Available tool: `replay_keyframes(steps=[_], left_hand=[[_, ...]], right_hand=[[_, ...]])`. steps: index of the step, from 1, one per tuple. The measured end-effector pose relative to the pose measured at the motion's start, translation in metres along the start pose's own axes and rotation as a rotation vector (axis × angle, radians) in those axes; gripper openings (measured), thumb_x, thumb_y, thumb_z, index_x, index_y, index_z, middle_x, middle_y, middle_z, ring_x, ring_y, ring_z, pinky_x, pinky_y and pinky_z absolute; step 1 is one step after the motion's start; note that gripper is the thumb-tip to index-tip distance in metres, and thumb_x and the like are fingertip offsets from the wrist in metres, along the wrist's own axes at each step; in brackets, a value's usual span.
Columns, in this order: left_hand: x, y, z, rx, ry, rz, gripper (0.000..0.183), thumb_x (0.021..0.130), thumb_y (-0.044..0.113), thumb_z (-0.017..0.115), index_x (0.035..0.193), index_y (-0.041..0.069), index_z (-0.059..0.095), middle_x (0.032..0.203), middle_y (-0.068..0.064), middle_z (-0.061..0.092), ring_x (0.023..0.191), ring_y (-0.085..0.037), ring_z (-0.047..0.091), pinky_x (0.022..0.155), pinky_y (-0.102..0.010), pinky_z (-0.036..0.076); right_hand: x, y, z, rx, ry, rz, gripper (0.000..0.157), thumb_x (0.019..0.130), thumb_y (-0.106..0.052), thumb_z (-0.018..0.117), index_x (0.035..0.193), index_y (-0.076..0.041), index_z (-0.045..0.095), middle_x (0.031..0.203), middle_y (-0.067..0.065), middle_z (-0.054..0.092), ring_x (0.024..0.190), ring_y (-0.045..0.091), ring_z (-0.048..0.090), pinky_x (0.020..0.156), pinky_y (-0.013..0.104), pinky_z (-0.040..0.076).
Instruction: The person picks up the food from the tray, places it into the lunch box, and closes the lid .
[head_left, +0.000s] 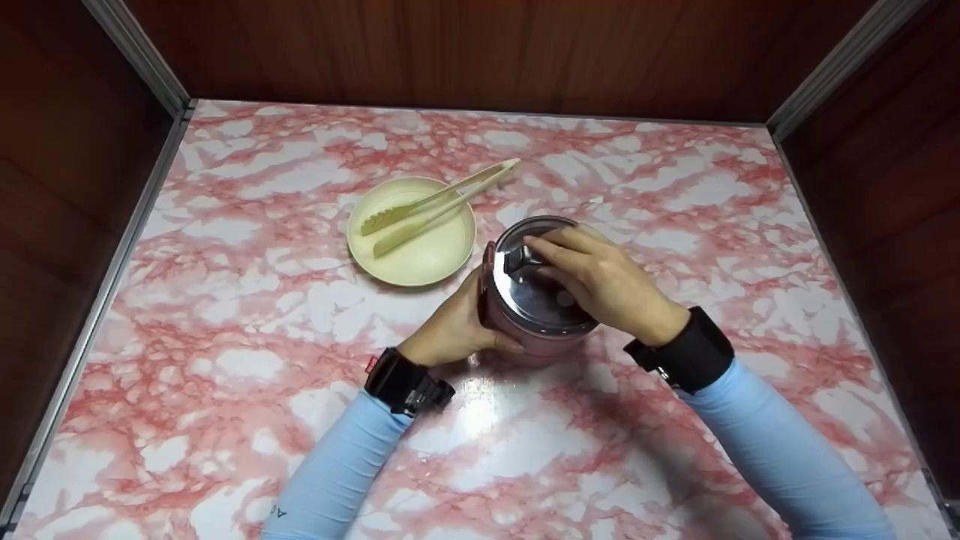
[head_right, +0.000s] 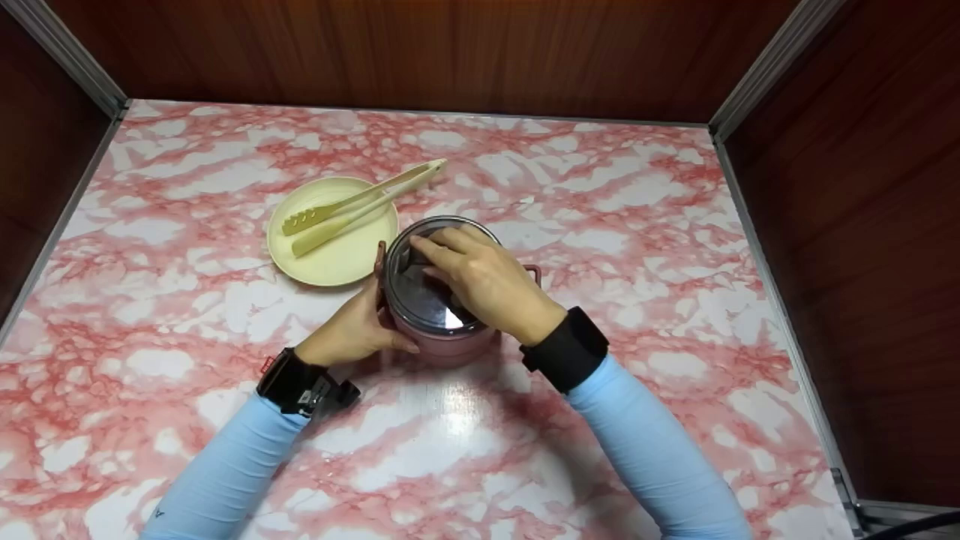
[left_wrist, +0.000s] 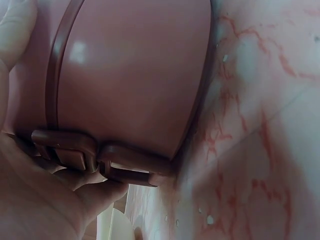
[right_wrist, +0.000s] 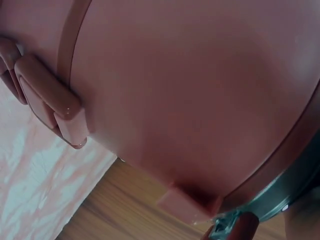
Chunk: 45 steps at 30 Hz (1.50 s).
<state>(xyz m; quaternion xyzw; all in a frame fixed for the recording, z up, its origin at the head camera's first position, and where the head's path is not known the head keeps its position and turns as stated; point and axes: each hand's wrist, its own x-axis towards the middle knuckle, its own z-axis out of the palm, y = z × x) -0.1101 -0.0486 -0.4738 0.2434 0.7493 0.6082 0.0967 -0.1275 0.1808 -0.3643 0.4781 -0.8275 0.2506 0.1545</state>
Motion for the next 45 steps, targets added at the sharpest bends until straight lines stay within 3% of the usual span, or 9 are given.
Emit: replay_keyframes(steps=[6, 14, 22, 28, 32, 38, 45], left_hand=[[0.001, -0.002, -0.001, -0.008, -0.017, 0.031, 0.129, 0.063, 0.036, 0.094, 0.159, 0.025, 0.009, 0.157, 0.004, 0.032, 0.138, -0.011, 0.038, 0.117, -0.031, 0.026], [0.000, -0.002, -0.002, 0.047, -0.014, 0.000, 0.124, 0.063, 0.043, 0.093, 0.158, 0.023, 0.015, 0.157, 0.002, 0.030, 0.138, -0.010, 0.036, 0.116, -0.030, 0.026], [0.001, -0.002, -0.001, 0.005, -0.018, 0.029, 0.122, 0.064, 0.035, 0.094, 0.158, 0.019, 0.016, 0.156, 0.003, 0.033, 0.138, -0.010, 0.037, 0.117, -0.030, 0.025], [0.000, 0.001, 0.000, 0.032, -0.018, -0.028, 0.126, 0.063, 0.043, 0.093, 0.158, 0.019, 0.014, 0.156, 0.002, 0.033, 0.137, -0.010, 0.038, 0.116, -0.030, 0.027], [0.000, 0.003, 0.001, 0.021, -0.017, -0.047, 0.126, 0.062, 0.043, 0.093, 0.158, 0.019, 0.015, 0.156, 0.003, 0.034, 0.137, -0.010, 0.039, 0.116, -0.030, 0.027], [0.000, 0.002, 0.000, 0.026, -0.014, -0.020, 0.125, 0.062, 0.043, 0.093, 0.158, 0.020, 0.016, 0.156, 0.002, 0.033, 0.137, -0.011, 0.038, 0.116, -0.031, 0.026], [0.000, 0.000, 0.001, 0.005, -0.008, -0.007, 0.125, 0.062, 0.032, 0.095, 0.158, 0.023, 0.015, 0.157, 0.002, 0.031, 0.137, -0.011, 0.038, 0.116, -0.029, 0.026]], right_hand=[[0.000, 0.001, 0.000, 0.019, -0.015, -0.018, 0.043, 0.091, 0.000, 0.068, 0.133, 0.001, 0.061, 0.122, 0.013, 0.064, 0.113, 0.029, 0.058, 0.101, 0.038, 0.047], [-0.004, 0.006, 0.003, 0.058, -0.025, -0.008, 0.043, 0.091, -0.001, 0.069, 0.134, -0.004, 0.062, 0.123, 0.011, 0.064, 0.116, 0.029, 0.058, 0.102, 0.037, 0.047], [-0.006, 0.009, 0.011, 0.110, 0.062, -0.003, 0.043, 0.089, 0.001, 0.071, 0.131, -0.009, 0.066, 0.112, 0.010, 0.066, 0.104, 0.026, 0.061, 0.091, 0.037, 0.050], [-0.008, 0.007, 0.012, 0.120, 0.109, 0.020, 0.042, 0.087, 0.002, 0.072, 0.128, -0.008, 0.068, 0.108, 0.010, 0.067, 0.098, 0.026, 0.061, 0.085, 0.035, 0.051], [-0.008, 0.005, 0.013, 0.115, 0.125, 0.028, 0.041, 0.087, 0.000, 0.073, 0.127, -0.008, 0.069, 0.106, 0.010, 0.067, 0.095, 0.027, 0.061, 0.083, 0.036, 0.051], [-0.009, 0.005, 0.014, 0.116, 0.135, 0.026, 0.041, 0.087, 0.000, 0.073, 0.127, -0.009, 0.069, 0.105, 0.011, 0.068, 0.095, 0.027, 0.061, 0.084, 0.036, 0.051], [-0.008, 0.005, 0.017, 0.112, 0.141, 0.023, 0.040, 0.087, -0.001, 0.073, 0.126, -0.008, 0.069, 0.105, 0.011, 0.068, 0.096, 0.028, 0.061, 0.086, 0.037, 0.051]])
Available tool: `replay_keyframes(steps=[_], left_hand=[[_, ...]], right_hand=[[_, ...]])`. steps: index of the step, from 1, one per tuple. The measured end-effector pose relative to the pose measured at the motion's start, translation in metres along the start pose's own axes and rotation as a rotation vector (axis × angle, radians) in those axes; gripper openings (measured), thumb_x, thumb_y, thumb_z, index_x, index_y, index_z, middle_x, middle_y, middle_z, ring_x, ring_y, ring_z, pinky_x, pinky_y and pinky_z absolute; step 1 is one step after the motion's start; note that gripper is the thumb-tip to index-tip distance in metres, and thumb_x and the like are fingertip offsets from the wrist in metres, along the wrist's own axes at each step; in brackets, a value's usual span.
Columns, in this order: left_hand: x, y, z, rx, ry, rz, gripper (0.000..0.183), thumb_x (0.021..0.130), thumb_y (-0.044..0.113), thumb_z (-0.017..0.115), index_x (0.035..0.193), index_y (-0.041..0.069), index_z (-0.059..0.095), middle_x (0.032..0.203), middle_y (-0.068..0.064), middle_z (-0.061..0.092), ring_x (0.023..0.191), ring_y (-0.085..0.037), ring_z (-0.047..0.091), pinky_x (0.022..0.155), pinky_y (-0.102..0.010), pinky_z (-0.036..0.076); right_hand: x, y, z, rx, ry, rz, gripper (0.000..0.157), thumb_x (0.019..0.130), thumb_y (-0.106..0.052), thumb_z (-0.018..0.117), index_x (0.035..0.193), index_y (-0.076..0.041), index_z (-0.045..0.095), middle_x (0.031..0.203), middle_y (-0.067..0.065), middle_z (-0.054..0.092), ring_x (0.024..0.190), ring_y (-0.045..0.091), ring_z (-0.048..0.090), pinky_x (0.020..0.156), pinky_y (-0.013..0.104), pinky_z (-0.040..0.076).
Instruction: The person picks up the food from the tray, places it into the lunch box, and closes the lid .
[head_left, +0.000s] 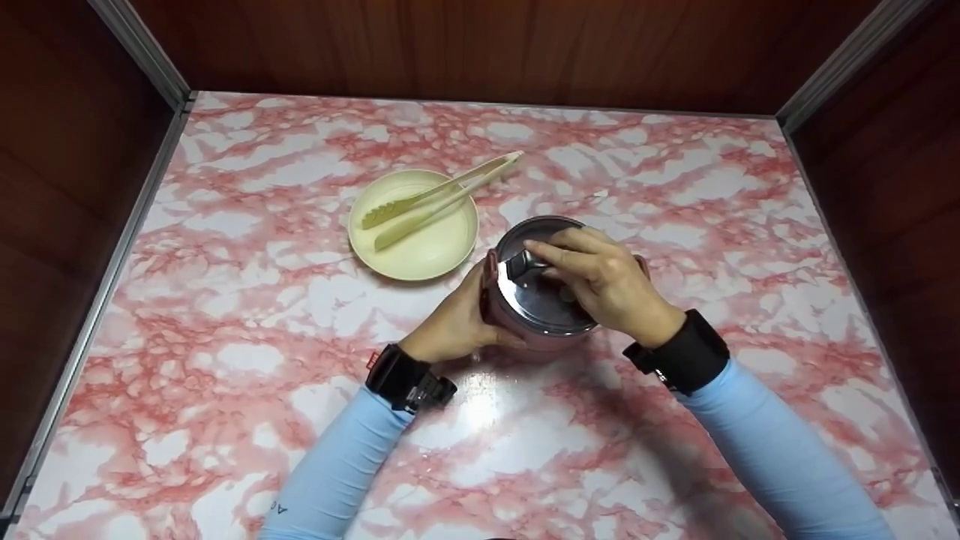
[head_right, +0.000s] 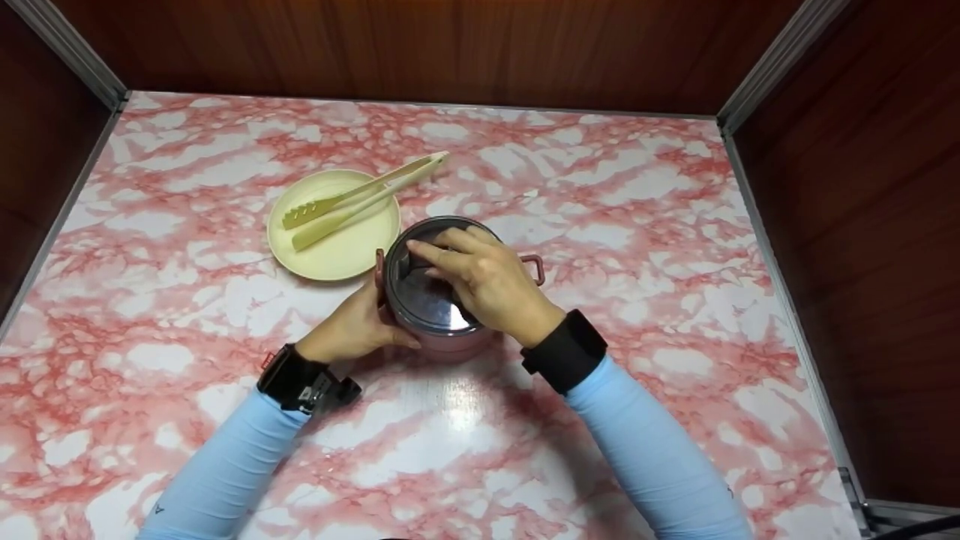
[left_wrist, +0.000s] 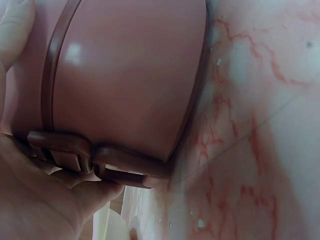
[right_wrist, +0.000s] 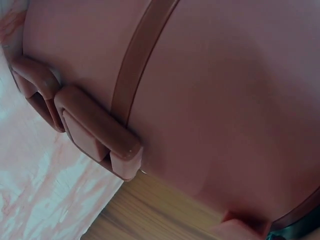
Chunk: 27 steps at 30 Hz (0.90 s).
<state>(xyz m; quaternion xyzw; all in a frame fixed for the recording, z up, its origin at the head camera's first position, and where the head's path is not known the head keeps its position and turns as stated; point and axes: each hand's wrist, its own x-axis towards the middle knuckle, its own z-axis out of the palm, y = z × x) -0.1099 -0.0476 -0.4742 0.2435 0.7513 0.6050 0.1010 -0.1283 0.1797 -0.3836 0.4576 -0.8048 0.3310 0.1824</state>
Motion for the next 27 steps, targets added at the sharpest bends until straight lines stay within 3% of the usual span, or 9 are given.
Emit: replay_keyframes(steps=[4, 10, 14, 17, 20, 22, 24, 27], left_hand=[[0.000, -0.001, 0.001, -0.014, 0.000, -0.001, 0.126, 0.062, 0.026, 0.096, 0.158, 0.022, 0.015, 0.157, 0.001, 0.031, 0.138, -0.012, 0.038, 0.116, -0.030, 0.026], [0.001, 0.000, -0.002, 0.013, -0.021, 0.016, 0.127, 0.063, 0.032, 0.095, 0.158, 0.020, 0.013, 0.157, 0.001, 0.029, 0.140, -0.012, 0.035, 0.117, -0.029, 0.024], [-0.004, 0.008, -0.013, 0.060, -0.027, -0.031, 0.131, 0.066, 0.048, 0.089, 0.160, 0.024, 0.000, 0.165, -0.003, 0.011, 0.148, -0.021, 0.019, 0.119, -0.041, 0.021], [-0.011, 0.024, -0.023, 0.093, 0.057, -0.025, 0.116, 0.074, 0.062, 0.074, 0.160, 0.031, 0.003, 0.165, 0.001, 0.006, 0.148, -0.026, 0.017, 0.115, -0.051, 0.026], [-0.015, 0.043, -0.029, 0.138, 0.203, 0.158, 0.086, 0.089, 0.055, 0.064, 0.158, 0.021, 0.027, 0.161, -0.001, 0.024, 0.145, -0.026, 0.028, 0.113, -0.050, 0.033], [-0.017, 0.054, -0.029, 0.201, 0.290, 0.315, 0.064, 0.096, 0.038, 0.065, 0.150, 0.010, 0.043, 0.155, -0.007, 0.037, 0.141, -0.025, 0.035, 0.113, -0.046, 0.034], [-0.017, 0.060, -0.027, 0.279, 0.317, 0.438, 0.052, 0.097, 0.023, 0.065, 0.142, 0.002, 0.051, 0.150, -0.012, 0.044, 0.141, -0.025, 0.037, 0.115, -0.042, 0.031], [-0.017, 0.063, -0.023, 0.385, 0.305, 0.486, 0.046, 0.097, 0.015, 0.065, 0.138, -0.001, 0.055, 0.147, -0.015, 0.047, 0.141, -0.025, 0.036, 0.117, -0.040, 0.027]], right_hand=[[-0.001, 0.000, -0.002, -0.005, -0.023, 0.011, 0.040, 0.089, -0.003, 0.072, 0.128, -0.009, 0.068, 0.107, 0.011, 0.067, 0.098, 0.027, 0.061, 0.087, 0.038, 0.051], [-0.004, -0.002, -0.013, -0.042, -0.069, 0.089, 0.046, 0.092, -0.011, 0.070, 0.138, -0.014, 0.061, 0.122, 0.010, 0.062, 0.112, 0.024, 0.057, 0.095, 0.040, 0.049], [-0.011, -0.006, -0.025, -0.014, 0.030, 0.148, 0.048, 0.089, -0.002, 0.071, 0.136, -0.006, 0.061, 0.123, 0.011, 0.062, 0.113, 0.025, 0.057, 0.097, 0.035, 0.048], [-0.020, -0.009, -0.035, -0.014, 0.126, 0.186, 0.039, 0.090, 0.005, 0.068, 0.129, -0.002, 0.066, 0.120, 0.010, 0.066, 0.110, 0.024, 0.060, 0.095, 0.027, 0.048], [-0.031, -0.012, -0.044, -0.045, 0.183, 0.229, 0.033, 0.093, 0.006, 0.064, 0.124, 0.000, 0.068, 0.121, 0.009, 0.068, 0.111, 0.021, 0.063, 0.094, 0.024, 0.049], [-0.039, -0.012, -0.046, -0.060, 0.201, 0.261, 0.031, 0.094, 0.005, 0.062, 0.124, 0.000, 0.068, 0.121, 0.008, 0.068, 0.112, 0.021, 0.063, 0.096, 0.024, 0.049], [-0.046, -0.013, -0.046, -0.065, 0.205, 0.292, 0.030, 0.094, 0.004, 0.062, 0.124, 0.001, 0.068, 0.122, 0.009, 0.068, 0.113, 0.022, 0.063, 0.097, 0.026, 0.049], [-0.056, -0.012, -0.043, -0.069, 0.206, 0.340, 0.029, 0.095, 0.000, 0.063, 0.124, 0.001, 0.068, 0.123, 0.012, 0.067, 0.115, 0.025, 0.062, 0.100, 0.027, 0.048]])
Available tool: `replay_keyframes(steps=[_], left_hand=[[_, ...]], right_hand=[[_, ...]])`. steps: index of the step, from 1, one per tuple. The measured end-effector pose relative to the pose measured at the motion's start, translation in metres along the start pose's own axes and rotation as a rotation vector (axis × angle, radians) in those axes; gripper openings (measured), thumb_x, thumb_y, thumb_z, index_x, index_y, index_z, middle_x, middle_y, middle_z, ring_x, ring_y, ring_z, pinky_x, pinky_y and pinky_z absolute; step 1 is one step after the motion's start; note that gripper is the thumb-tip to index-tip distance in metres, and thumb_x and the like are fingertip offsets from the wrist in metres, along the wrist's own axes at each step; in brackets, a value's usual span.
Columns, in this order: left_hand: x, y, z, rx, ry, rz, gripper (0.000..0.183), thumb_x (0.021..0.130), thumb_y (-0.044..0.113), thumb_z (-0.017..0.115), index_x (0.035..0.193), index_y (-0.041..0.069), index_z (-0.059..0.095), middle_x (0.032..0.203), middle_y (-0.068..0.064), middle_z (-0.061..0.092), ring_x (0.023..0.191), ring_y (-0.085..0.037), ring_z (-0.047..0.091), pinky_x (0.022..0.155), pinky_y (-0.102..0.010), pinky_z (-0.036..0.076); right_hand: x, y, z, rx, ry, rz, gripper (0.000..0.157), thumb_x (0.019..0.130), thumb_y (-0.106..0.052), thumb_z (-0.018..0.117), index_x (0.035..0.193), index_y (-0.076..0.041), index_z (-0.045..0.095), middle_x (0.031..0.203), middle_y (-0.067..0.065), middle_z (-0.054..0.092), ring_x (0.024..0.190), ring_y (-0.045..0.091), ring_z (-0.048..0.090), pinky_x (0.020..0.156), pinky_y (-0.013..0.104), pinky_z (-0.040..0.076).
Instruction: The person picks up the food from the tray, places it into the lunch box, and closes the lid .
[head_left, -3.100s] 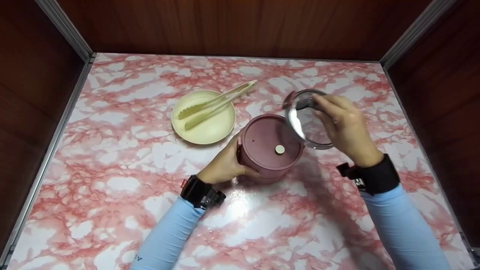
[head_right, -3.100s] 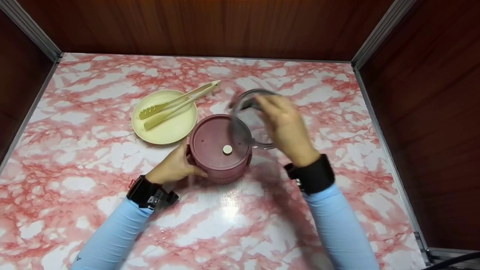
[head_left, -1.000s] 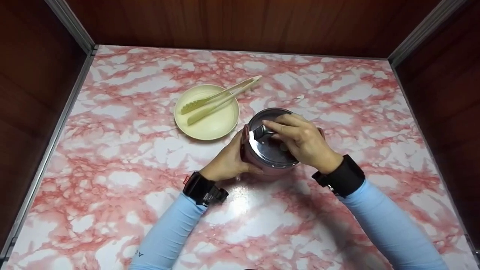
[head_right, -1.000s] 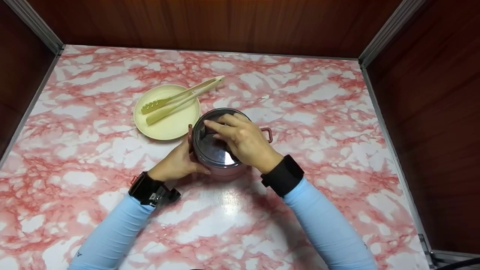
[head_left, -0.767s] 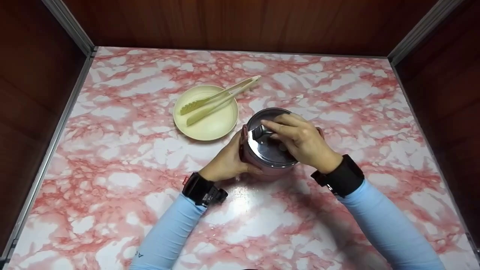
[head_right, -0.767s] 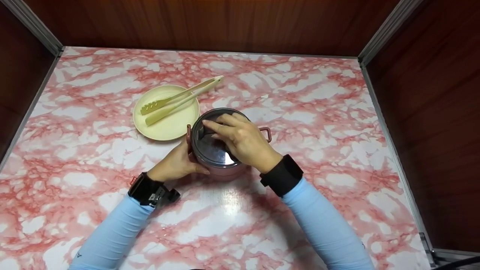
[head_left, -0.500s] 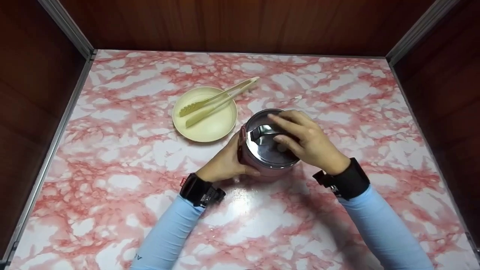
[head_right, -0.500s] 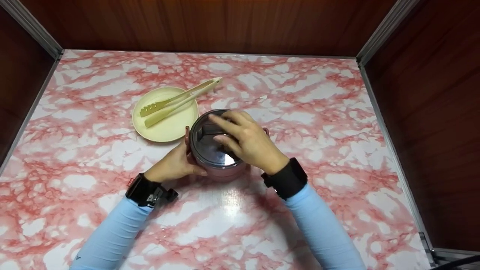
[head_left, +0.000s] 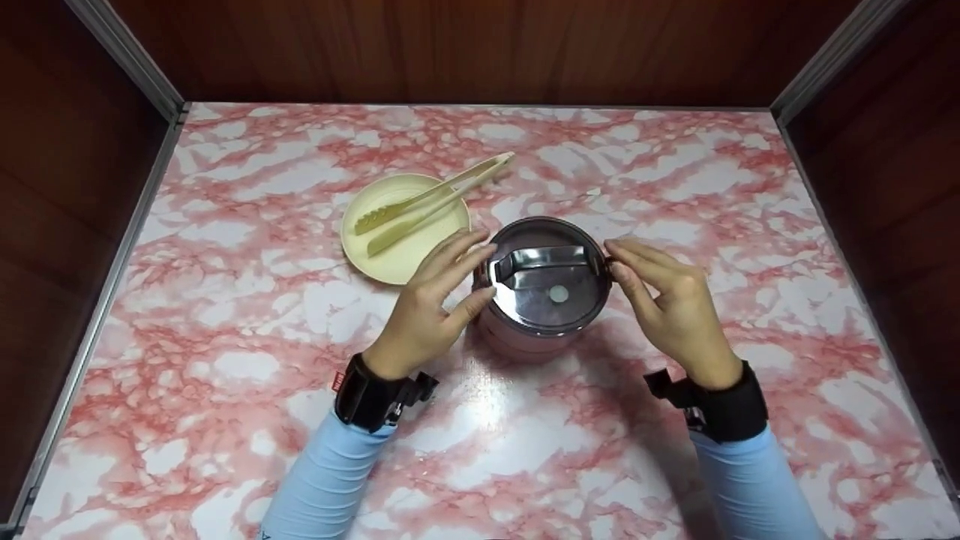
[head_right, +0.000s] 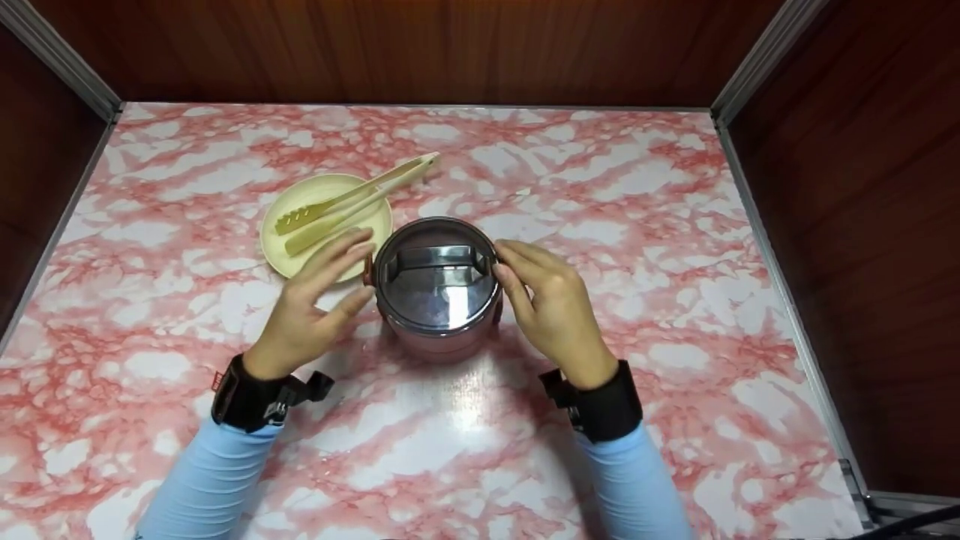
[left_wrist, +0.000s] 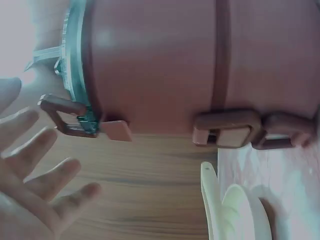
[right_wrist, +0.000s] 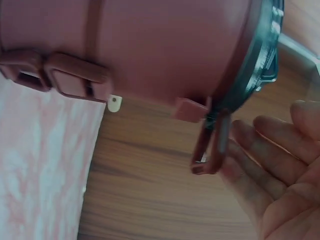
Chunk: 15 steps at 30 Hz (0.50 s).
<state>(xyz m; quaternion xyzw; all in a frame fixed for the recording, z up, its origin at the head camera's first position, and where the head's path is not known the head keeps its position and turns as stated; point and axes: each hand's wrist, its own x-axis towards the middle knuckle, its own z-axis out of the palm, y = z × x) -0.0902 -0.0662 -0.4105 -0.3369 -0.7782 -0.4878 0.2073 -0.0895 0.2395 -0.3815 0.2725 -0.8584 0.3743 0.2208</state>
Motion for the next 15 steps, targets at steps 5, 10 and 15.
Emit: replay_keyframes(steps=[5, 10, 15], left_hand=[[-0.003, -0.003, 0.003, 0.074, -0.036, -0.037, 0.042, 0.098, 0.018, 0.064, 0.136, 0.001, 0.058, 0.142, -0.014, 0.053, 0.137, -0.022, 0.041, 0.116, -0.035, 0.030], [-0.003, -0.004, 0.001, 0.079, -0.031, -0.045, 0.039, 0.099, 0.020, 0.062, 0.135, 0.003, 0.060, 0.138, -0.010, 0.057, 0.131, -0.017, 0.049, 0.112, -0.032, 0.037], [-0.005, -0.003, -0.005, 0.090, -0.011, -0.073, 0.037, 0.097, 0.019, 0.066, 0.130, 0.003, 0.063, 0.134, -0.008, 0.060, 0.127, -0.015, 0.053, 0.109, -0.031, 0.040]], right_hand=[[-0.011, 0.004, 0.003, 0.001, 0.018, 0.064, 0.028, 0.095, 0.001, 0.063, 0.122, 0.001, 0.069, 0.124, 0.015, 0.067, 0.116, 0.027, 0.062, 0.101, 0.024, 0.046], [-0.018, 0.008, 0.005, 0.039, 0.022, 0.098, 0.029, 0.094, 0.005, 0.063, 0.122, 0.002, 0.069, 0.125, 0.015, 0.066, 0.114, 0.026, 0.063, 0.098, 0.019, 0.046], [-0.022, 0.011, 0.009, 0.043, 0.026, 0.111, 0.031, 0.092, 0.007, 0.064, 0.123, 0.003, 0.068, 0.126, 0.016, 0.065, 0.116, 0.029, 0.061, 0.100, 0.020, 0.045]])
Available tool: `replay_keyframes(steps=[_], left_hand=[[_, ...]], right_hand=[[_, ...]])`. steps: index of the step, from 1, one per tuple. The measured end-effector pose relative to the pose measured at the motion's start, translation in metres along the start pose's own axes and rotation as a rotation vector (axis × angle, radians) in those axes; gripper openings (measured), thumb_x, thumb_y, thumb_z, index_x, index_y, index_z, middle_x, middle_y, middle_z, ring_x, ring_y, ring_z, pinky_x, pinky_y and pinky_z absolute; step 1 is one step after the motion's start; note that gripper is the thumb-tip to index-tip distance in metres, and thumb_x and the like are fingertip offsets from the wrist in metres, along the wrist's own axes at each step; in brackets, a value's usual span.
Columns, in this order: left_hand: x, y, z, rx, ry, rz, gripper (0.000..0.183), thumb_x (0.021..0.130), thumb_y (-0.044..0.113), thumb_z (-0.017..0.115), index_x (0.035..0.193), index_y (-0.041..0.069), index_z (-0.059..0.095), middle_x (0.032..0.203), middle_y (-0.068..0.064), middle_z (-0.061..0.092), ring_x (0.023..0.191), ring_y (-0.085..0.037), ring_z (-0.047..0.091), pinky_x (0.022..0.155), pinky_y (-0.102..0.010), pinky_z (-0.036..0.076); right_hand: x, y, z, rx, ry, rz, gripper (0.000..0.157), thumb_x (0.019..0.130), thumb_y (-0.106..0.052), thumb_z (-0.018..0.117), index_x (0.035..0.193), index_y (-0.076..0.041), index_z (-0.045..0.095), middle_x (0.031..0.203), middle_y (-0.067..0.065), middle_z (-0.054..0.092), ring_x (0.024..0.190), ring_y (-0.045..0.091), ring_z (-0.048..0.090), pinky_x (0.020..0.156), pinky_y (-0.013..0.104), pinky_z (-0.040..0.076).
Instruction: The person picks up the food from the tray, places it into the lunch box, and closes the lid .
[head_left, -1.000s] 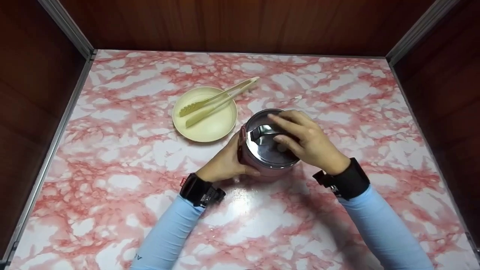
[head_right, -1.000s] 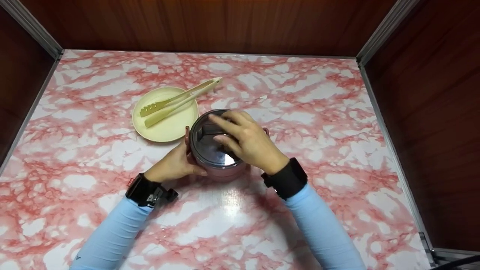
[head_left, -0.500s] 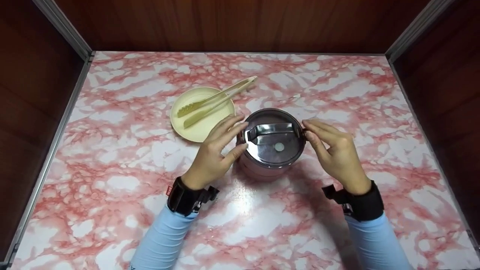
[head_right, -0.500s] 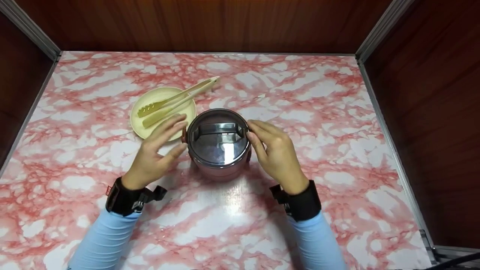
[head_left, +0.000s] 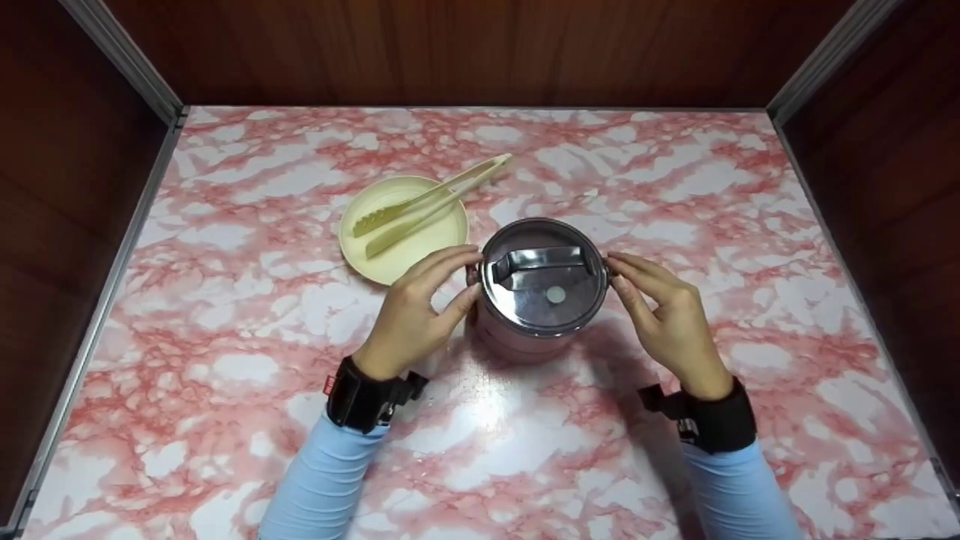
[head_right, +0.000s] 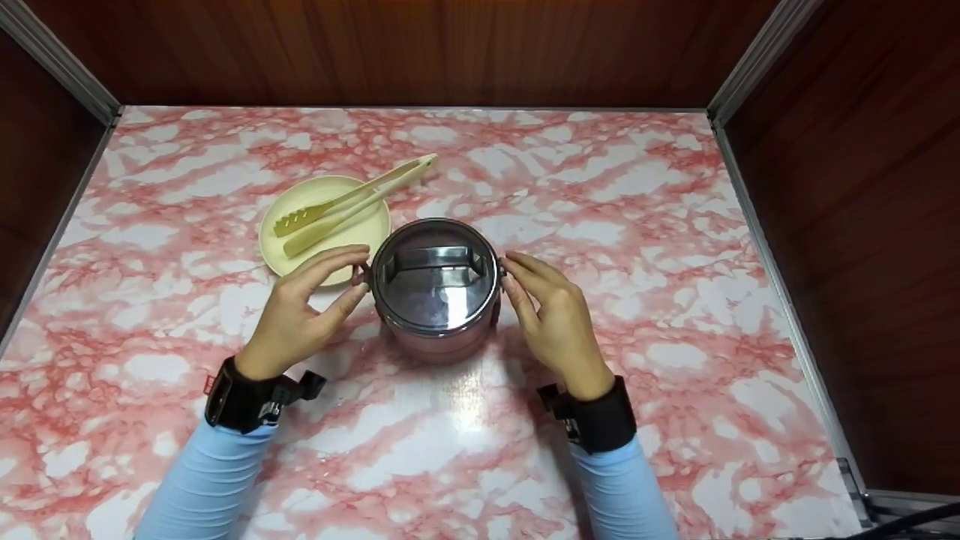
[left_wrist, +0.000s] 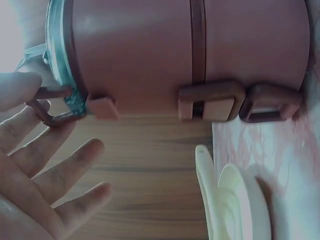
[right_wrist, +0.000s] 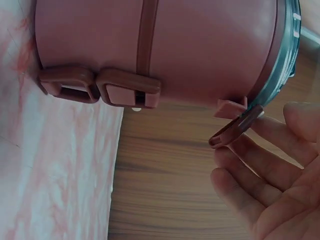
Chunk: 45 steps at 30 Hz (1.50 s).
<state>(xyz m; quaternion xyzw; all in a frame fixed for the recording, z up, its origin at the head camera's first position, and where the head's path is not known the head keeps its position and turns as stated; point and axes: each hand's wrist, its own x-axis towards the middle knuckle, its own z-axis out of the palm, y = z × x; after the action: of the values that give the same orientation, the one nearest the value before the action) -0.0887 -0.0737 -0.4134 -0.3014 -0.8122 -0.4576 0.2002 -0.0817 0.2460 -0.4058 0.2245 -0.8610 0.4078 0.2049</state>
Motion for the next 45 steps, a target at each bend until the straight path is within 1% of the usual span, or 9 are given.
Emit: replay_keyframes(steps=[3, 8, 12, 17, 24, 28, 35, 40, 45], left_hand=[[-0.002, 0.003, -0.006, 0.050, -0.007, -0.057, 0.034, 0.094, 0.016, 0.069, 0.125, 0.002, 0.066, 0.129, -0.009, 0.064, 0.122, -0.017, 0.057, 0.106, -0.031, 0.043], [-0.002, 0.019, -0.012, 0.188, -0.129, -0.185, 0.038, 0.097, 0.017, 0.064, 0.129, -0.002, 0.063, 0.136, -0.015, 0.058, 0.129, -0.030, 0.052, 0.112, -0.037, 0.037], [-0.005, 0.036, -0.003, 0.163, -0.218, -0.297, 0.054, 0.104, 0.028, 0.053, 0.143, -0.007, 0.042, 0.151, -0.020, 0.036, 0.141, -0.034, 0.033, 0.117, -0.041, 0.026], [-0.008, 0.046, 0.016, 0.124, -0.238, -0.401, 0.079, 0.102, 0.048, 0.048, 0.151, -0.010, 0.024, 0.159, -0.025, 0.017, 0.147, -0.031, 0.018, 0.118, -0.041, 0.022], [-0.010, 0.045, 0.029, 0.080, -0.193, -0.444, 0.087, 0.100, 0.051, 0.052, 0.154, -0.008, 0.016, 0.161, -0.024, 0.010, 0.148, -0.029, 0.013, 0.118, -0.043, 0.024], [-0.009, 0.044, 0.030, 0.077, -0.195, -0.445, 0.087, 0.100, 0.051, 0.052, 0.153, -0.008, 0.018, 0.160, -0.026, 0.014, 0.148, -0.031, 0.017, 0.118, -0.044, 0.024], [-0.008, 0.037, 0.029, 0.006, -0.221, -0.471, 0.087, 0.100, 0.051, 0.051, 0.155, -0.004, 0.013, 0.162, -0.022, 0.012, 0.149, -0.027, 0.014, 0.120, -0.037, 0.018], [-0.008, 0.035, 0.029, -0.019, -0.214, -0.483, 0.088, 0.099, 0.053, 0.051, 0.156, -0.002, 0.012, 0.161, -0.020, 0.012, 0.148, -0.028, 0.016, 0.120, -0.036, 0.017], [-0.009, 0.033, 0.030, -0.059, -0.203, -0.477, 0.089, 0.099, 0.052, 0.052, 0.156, -0.002, 0.011, 0.161, -0.020, 0.011, 0.149, -0.028, 0.015, 0.120, -0.035, 0.015]], right_hand=[[-0.001, 0.000, 0.003, 0.005, 0.013, 0.013, 0.033, 0.090, 0.010, 0.064, 0.123, 0.005, 0.067, 0.127, 0.017, 0.064, 0.117, 0.030, 0.061, 0.100, 0.019, 0.044], [-0.002, -0.006, 0.003, 0.043, -0.007, 0.031, 0.042, 0.087, 0.009, 0.070, 0.129, 0.005, 0.063, 0.131, 0.018, 0.061, 0.121, 0.031, 0.058, 0.104, 0.021, 0.041], [-0.006, -0.007, 0.004, 0.100, -0.026, 0.056, 0.056, 0.081, 0.010, 0.075, 0.134, 0.007, 0.058, 0.136, 0.022, 0.057, 0.125, 0.033, 0.054, 0.107, 0.024, 0.039], [-0.004, -0.027, 0.006, 0.200, -0.025, 0.087, 0.060, 0.079, 0.016, 0.073, 0.135, 0.015, 0.050, 0.135, 0.030, 0.054, 0.115, 0.031, 0.059, 0.105, 0.030, 0.044], [-0.005, -0.031, 0.010, 0.258, 0.018, 0.123, 0.057, 0.079, 0.017, 0.073, 0.132, 0.016, 0.052, 0.134, 0.030, 0.055, 0.115, 0.022, 0.062, 0.100, 0.030, 0.047], [-0.008, -0.026, 0.013, 0.236, 0.046, 0.125, 0.058, 0.077, 0.017, 0.074, 0.131, 0.015, 0.054, 0.132, 0.029, 0.057, 0.111, 0.021, 0.062, 0.101, 0.028, 0.047], [-0.018, -0.005, 0.023, 0.297, 0.084, 0.184, 0.064, 0.076, 0.015, 0.075, 0.136, 0.009, 0.053, 0.135, 0.024, 0.056, 0.121, 0.018, 0.059, 0.101, 0.028, 0.047], [-0.022, -0.003, 0.026, 0.358, 0.104, 0.193, 0.064, 0.078, 0.014, 0.074, 0.138, 0.006, 0.052, 0.136, 0.021, 0.056, 0.118, 0.017, 0.061, 0.100, 0.030, 0.047], [-0.024, -0.002, 0.030, 0.350, 0.123, 0.195, 0.064, 0.079, 0.012, 0.074, 0.138, 0.005, 0.052, 0.134, 0.021, 0.057, 0.114, 0.013, 0.063, 0.097, 0.030, 0.050]])
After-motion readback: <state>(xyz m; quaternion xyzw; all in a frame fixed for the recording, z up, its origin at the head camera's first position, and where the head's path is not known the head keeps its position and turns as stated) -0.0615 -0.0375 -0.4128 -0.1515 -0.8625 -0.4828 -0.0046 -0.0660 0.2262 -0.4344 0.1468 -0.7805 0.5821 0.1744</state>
